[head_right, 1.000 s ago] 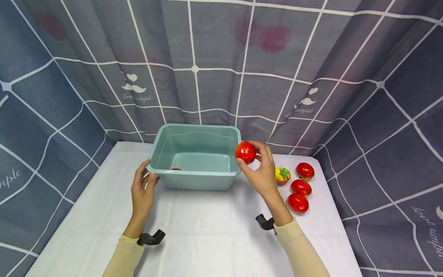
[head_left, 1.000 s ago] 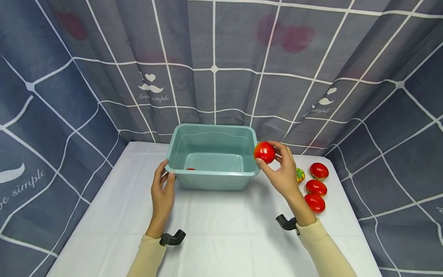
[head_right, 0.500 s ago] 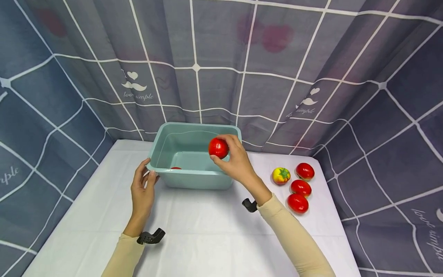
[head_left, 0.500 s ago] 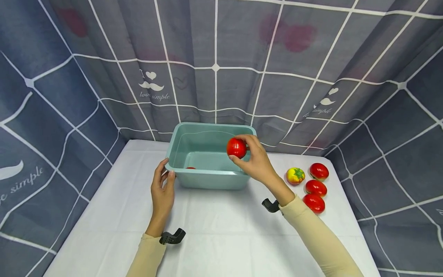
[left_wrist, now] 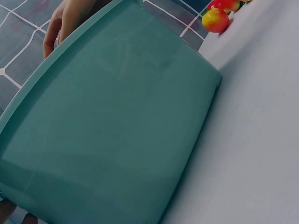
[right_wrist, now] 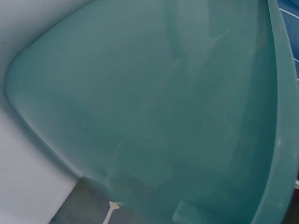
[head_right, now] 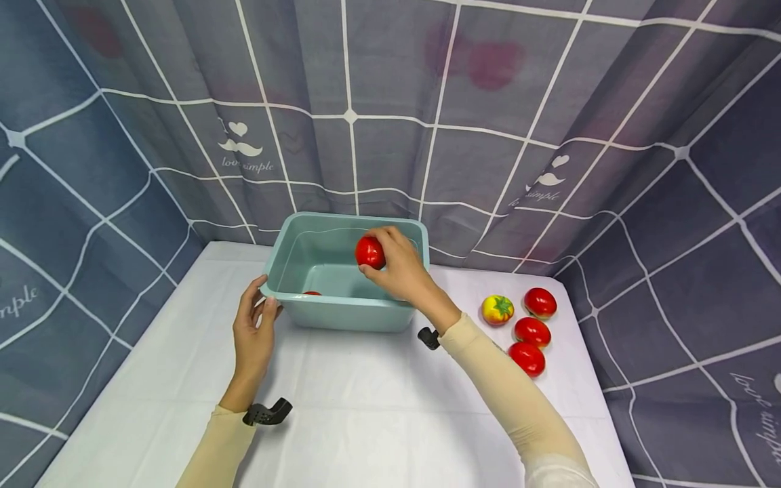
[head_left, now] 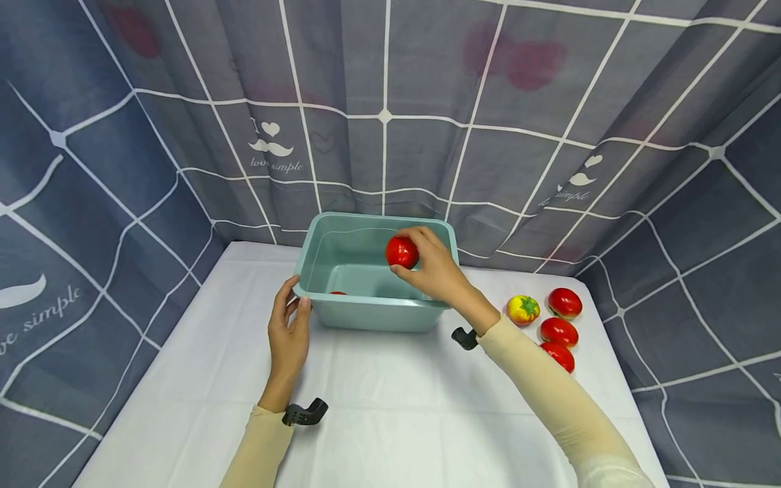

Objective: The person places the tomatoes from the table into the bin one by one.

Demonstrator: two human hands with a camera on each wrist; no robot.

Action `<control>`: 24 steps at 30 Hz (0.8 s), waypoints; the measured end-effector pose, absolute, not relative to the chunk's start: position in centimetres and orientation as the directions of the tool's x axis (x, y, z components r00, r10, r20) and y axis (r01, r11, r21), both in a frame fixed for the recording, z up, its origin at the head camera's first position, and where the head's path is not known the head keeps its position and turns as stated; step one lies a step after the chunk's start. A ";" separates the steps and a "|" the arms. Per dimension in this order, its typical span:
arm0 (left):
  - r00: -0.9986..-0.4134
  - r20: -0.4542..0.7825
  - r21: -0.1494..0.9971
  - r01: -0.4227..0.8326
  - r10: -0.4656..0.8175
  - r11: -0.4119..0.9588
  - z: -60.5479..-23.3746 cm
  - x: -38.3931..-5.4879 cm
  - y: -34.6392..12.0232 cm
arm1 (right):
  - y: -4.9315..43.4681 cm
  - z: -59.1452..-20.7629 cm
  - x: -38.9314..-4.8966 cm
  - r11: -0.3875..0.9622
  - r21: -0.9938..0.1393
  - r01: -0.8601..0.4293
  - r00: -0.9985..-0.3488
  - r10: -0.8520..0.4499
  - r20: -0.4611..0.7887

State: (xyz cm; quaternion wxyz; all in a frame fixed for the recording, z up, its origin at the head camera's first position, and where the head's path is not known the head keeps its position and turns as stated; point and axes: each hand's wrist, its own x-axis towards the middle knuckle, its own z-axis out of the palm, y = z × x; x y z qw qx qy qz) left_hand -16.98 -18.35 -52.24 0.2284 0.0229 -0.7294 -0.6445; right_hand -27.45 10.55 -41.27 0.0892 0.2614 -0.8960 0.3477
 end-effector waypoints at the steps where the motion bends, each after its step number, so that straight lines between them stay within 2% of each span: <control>1: -0.895 0.304 0.950 0.262 -0.327 0.167 -52.2 -17.0 -18.4 | 10.4 -41.3 -27.6 0.623 -0.576 -0.529 -0.848 -0.407 0.339; 8: -0.895 0.304 0.951 0.266 -0.326 0.155 -52.1 -16.9 -18.2 | 9.9 -41.9 -28.0 0.631 -0.580 -0.515 -0.856 -0.402 0.324; 17: -0.896 0.303 0.951 0.264 -0.326 0.159 -52.2 -17.0 -18.1 | 10.9 -42.4 -27.4 0.611 -0.636 -0.471 -0.880 -0.371 0.295; 24: -0.890 0.313 0.948 0.270 -0.331 0.170 -52.4 -17.0 -18.2 | 12.6 -43.2 -26.9 0.573 -0.674 -0.467 -0.884 -0.324 0.337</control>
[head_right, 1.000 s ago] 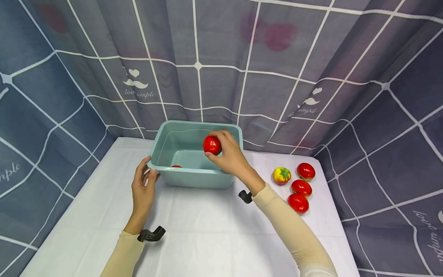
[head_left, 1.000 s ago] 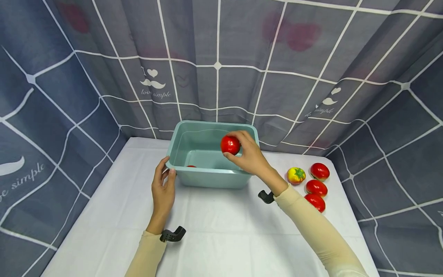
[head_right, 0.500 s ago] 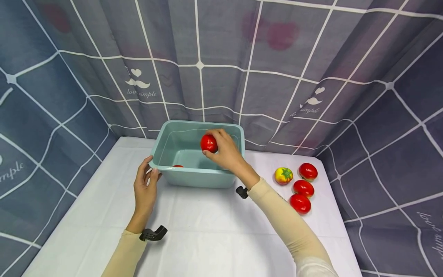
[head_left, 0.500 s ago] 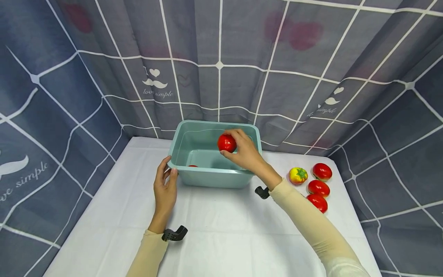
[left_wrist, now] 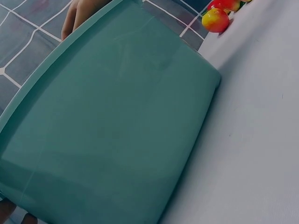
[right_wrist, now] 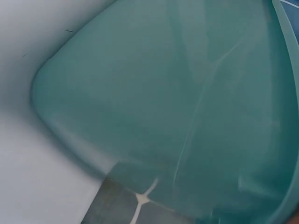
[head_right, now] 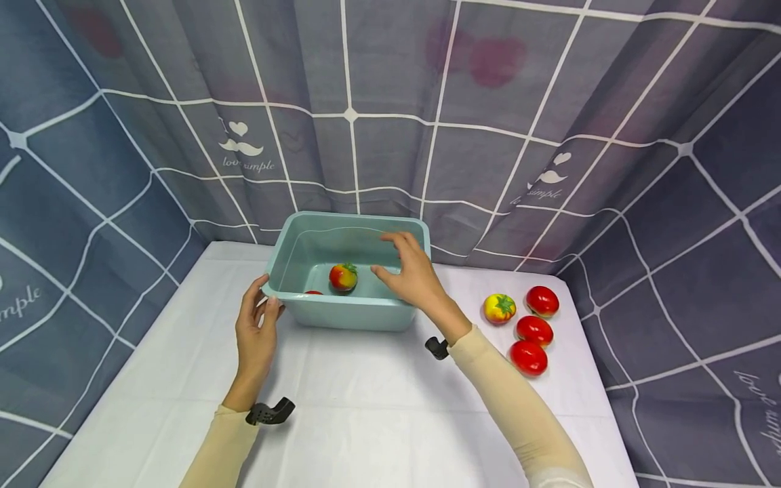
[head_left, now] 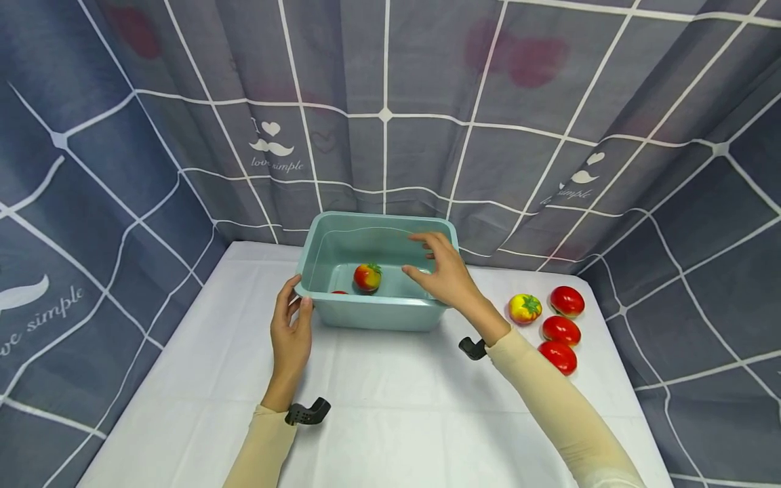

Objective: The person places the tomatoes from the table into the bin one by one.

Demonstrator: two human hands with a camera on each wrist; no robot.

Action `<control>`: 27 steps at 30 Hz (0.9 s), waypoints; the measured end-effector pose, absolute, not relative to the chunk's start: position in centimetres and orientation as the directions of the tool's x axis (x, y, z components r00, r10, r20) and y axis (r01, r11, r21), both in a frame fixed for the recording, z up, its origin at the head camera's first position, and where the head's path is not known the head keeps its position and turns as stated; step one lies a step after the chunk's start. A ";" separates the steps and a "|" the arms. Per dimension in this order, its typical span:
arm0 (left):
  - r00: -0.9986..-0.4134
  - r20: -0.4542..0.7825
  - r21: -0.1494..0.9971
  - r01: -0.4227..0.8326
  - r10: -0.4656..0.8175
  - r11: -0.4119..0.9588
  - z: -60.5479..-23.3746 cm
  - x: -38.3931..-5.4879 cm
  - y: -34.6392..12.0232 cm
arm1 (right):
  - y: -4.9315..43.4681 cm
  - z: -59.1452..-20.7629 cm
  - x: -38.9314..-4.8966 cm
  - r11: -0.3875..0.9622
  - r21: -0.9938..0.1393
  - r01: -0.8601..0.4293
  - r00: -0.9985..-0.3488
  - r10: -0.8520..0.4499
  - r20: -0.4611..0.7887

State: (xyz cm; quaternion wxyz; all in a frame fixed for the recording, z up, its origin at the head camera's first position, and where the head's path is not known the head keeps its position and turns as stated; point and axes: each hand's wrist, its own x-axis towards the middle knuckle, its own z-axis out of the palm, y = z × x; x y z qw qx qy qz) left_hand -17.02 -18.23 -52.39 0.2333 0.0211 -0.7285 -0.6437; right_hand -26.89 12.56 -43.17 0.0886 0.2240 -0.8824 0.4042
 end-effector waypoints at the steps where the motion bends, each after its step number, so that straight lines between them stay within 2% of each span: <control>1: -0.890 0.313 0.948 0.269 -0.332 0.172 -52.4 -17.0 -18.2 | 12.9 -43.3 -26.8 0.568 -0.677 -0.468 -0.884 -0.311 0.350; 8: -0.891 0.305 0.950 0.260 -0.337 0.172 -52.2 -17.0 -18.1 | 16.4 -43.7 -25.6 0.553 -0.686 -0.474 -0.871 -0.178 0.458; 14: -0.889 0.305 0.950 0.261 -0.341 0.170 -52.1 -16.9 -18.0 | 20.6 -45.4 -23.9 0.587 -0.681 -0.438 -0.828 0.032 0.561; 17: -0.886 0.305 0.950 0.260 -0.348 0.172 -52.1 -17.0 -18.0 | 23.0 -47.3 -23.2 0.595 -0.721 -0.355 -0.834 0.147 0.532; 21: -0.887 0.302 0.951 0.255 -0.350 0.174 -52.2 -17.0 -18.0 | 25.6 -50.2 -22.3 0.584 -0.790 -0.187 -0.859 0.293 0.420; 27: -0.888 0.306 0.951 0.265 -0.345 0.160 -52.1 -17.0 -17.8 | 27.8 -53.5 -21.0 0.561 -0.827 0.010 -0.863 0.423 0.277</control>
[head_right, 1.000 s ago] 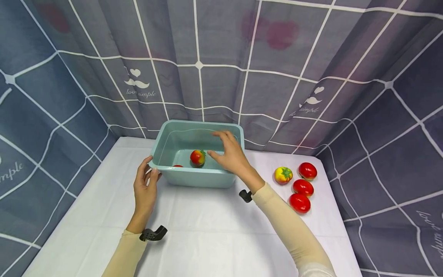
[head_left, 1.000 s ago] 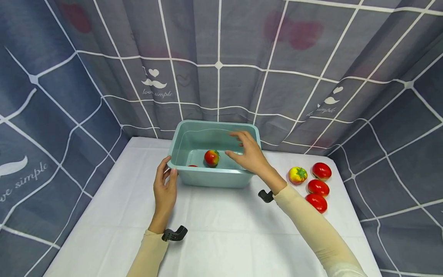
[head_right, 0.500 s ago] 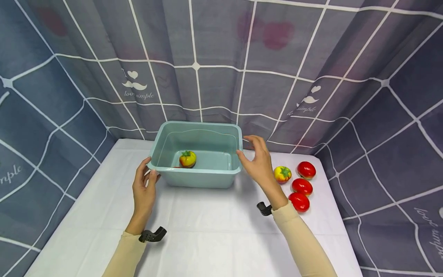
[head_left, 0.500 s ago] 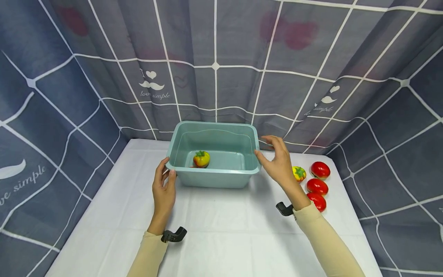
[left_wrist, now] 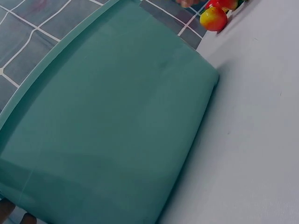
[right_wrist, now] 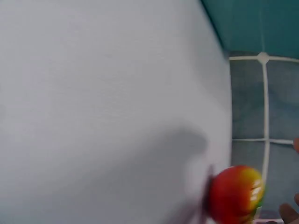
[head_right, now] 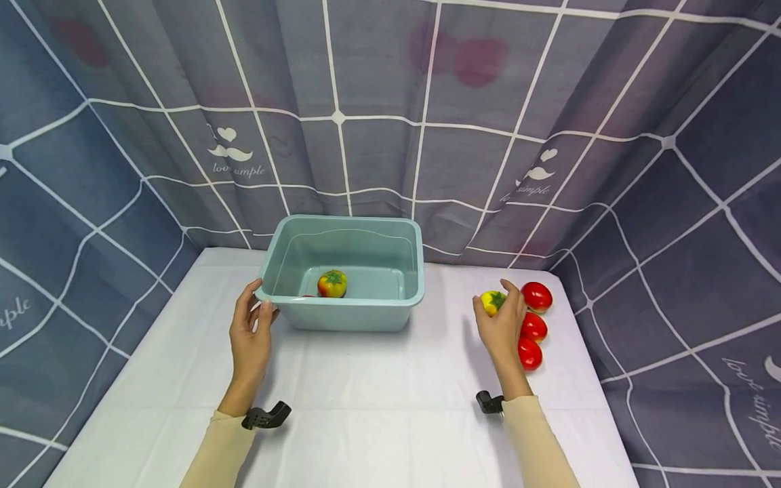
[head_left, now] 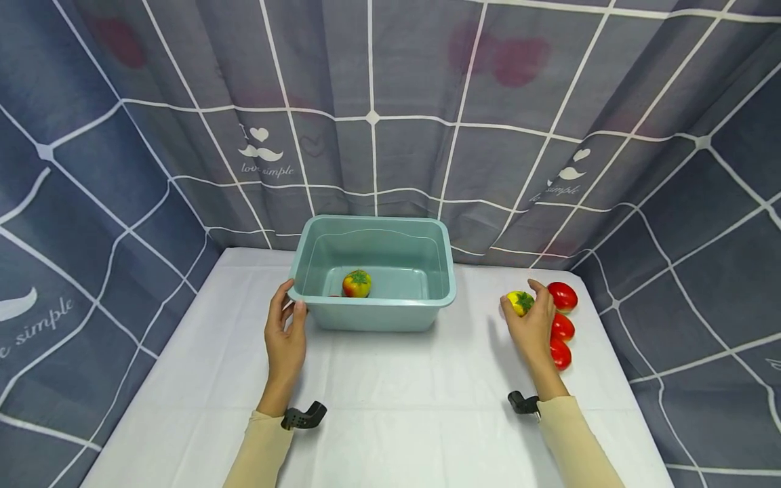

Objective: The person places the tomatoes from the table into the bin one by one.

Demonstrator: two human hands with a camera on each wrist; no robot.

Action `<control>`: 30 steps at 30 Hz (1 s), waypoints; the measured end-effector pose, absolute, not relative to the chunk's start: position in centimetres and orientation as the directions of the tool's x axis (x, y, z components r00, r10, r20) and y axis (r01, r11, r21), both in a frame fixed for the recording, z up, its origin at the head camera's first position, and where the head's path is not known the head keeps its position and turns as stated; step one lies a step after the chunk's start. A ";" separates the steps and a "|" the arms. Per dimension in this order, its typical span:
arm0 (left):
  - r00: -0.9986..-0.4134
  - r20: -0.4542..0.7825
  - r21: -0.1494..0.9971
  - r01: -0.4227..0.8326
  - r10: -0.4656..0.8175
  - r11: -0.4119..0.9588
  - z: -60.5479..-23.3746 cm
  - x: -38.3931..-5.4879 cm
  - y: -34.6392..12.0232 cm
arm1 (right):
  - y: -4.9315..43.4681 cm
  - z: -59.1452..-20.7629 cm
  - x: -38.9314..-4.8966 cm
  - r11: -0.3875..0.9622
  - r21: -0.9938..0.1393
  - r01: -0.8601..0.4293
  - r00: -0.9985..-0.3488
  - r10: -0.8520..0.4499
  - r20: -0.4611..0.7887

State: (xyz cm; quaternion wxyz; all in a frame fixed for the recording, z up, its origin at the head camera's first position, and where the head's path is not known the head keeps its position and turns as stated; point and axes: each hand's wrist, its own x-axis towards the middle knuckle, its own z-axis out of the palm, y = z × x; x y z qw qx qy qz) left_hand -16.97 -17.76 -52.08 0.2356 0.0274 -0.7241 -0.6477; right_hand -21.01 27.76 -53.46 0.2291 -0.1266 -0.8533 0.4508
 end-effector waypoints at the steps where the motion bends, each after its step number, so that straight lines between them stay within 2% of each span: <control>1: -0.887 0.306 0.951 0.267 -0.345 0.158 -52.1 -16.9 -17.8 | 27.9 -53.9 -20.9 0.558 -0.829 0.028 -0.859 0.437 0.265; 6: -0.885 0.314 0.948 0.276 -0.344 0.157 -52.0 -17.0 -17.8 | 28.0 -55.1 -21.0 0.522 -0.850 0.067 -0.846 0.481 0.229; 16: -0.886 0.317 0.948 0.281 -0.339 0.152 -52.1 -17.0 -17.9 | 27.5 -57.0 -21.5 0.552 -0.826 0.118 -0.878 0.446 0.172; 30: -0.884 0.330 0.944 0.299 -0.333 0.142 -52.2 -17.0 -17.8 | 27.5 -57.2 -21.5 0.554 -0.821 0.138 -0.886 0.439 0.147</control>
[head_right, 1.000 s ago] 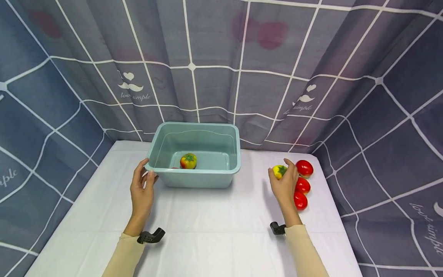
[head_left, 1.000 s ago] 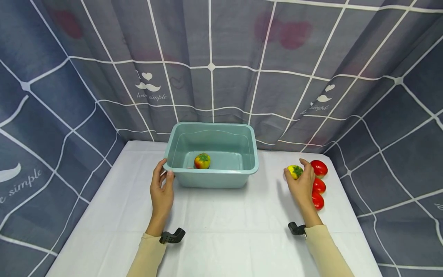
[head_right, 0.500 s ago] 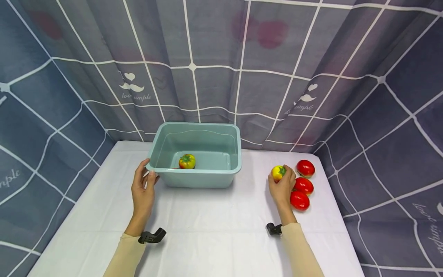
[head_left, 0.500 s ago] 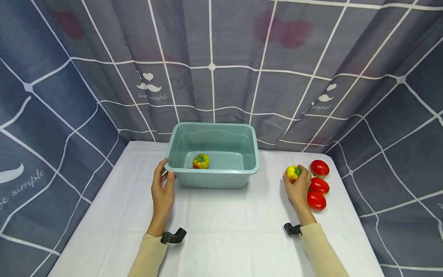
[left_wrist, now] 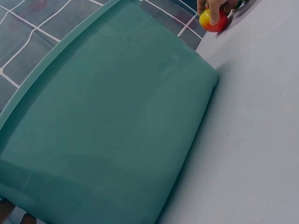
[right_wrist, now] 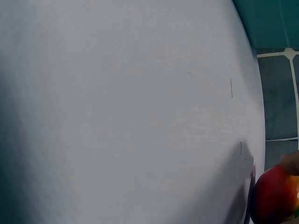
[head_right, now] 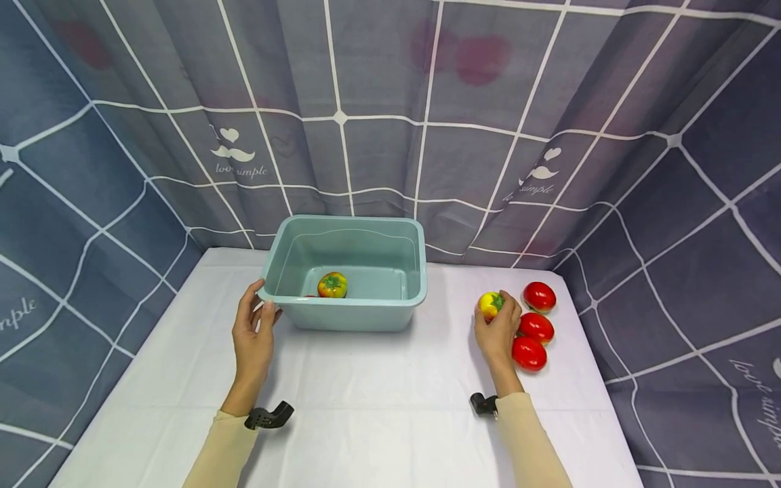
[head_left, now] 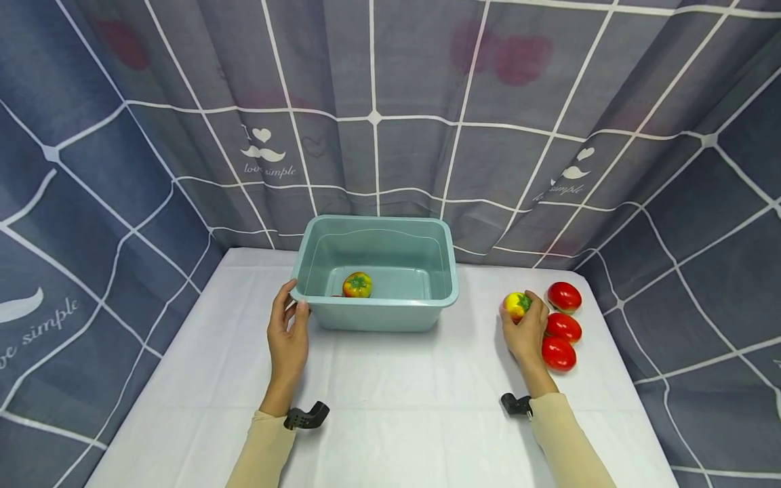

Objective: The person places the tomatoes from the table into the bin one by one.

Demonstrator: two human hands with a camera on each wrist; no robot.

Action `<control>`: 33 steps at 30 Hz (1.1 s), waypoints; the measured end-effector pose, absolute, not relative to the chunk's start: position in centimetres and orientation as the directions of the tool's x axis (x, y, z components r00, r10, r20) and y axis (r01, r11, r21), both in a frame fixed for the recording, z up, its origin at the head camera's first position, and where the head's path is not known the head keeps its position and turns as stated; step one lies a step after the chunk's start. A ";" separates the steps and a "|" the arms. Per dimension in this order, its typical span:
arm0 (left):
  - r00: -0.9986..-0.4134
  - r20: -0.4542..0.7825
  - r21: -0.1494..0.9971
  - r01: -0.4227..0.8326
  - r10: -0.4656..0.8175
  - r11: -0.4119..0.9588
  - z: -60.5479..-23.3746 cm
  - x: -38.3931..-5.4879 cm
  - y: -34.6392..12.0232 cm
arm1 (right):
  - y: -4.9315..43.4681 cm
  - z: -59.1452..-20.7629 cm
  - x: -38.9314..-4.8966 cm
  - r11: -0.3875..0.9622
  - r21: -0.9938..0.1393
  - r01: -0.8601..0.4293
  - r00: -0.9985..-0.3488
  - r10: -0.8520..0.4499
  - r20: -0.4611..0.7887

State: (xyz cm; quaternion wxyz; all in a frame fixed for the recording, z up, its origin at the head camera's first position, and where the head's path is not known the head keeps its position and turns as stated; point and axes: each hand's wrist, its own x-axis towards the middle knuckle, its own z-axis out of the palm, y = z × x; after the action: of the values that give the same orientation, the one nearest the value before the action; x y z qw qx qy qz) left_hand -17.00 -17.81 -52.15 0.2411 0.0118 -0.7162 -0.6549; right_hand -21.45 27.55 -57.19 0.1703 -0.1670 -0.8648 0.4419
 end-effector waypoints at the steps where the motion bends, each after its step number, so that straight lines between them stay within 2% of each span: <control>1: -0.884 0.330 0.944 0.300 -0.331 0.141 -52.2 -17.0 -17.8 | 27.6 -57.2 -21.5 0.552 -0.822 0.136 -0.886 0.440 0.149; 13: -0.886 0.323 0.946 0.288 -0.333 0.151 -52.2 -17.0 -17.9 | 26.5 -55.3 -21.6 0.532 -0.844 0.072 -0.885 0.424 0.192; 23: -0.883 0.325 0.945 0.288 -0.338 0.157 -52.3 -17.0 -18.0 | 24.6 -51.4 -21.4 0.508 -0.857 -0.084 -0.886 0.355 0.297; 33: -0.885 0.322 0.946 0.287 -0.338 0.148 -52.3 -17.0 -17.9 | 22.2 -47.3 -21.2 0.555 -0.795 -0.246 -0.878 0.220 0.425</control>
State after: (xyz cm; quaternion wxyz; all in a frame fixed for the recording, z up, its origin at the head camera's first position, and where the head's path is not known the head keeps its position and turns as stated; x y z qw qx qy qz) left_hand -17.00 -17.94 -52.32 0.2396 0.0175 -0.7187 -0.6525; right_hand -21.23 22.17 -47.33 0.2467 0.0076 -0.8465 0.4717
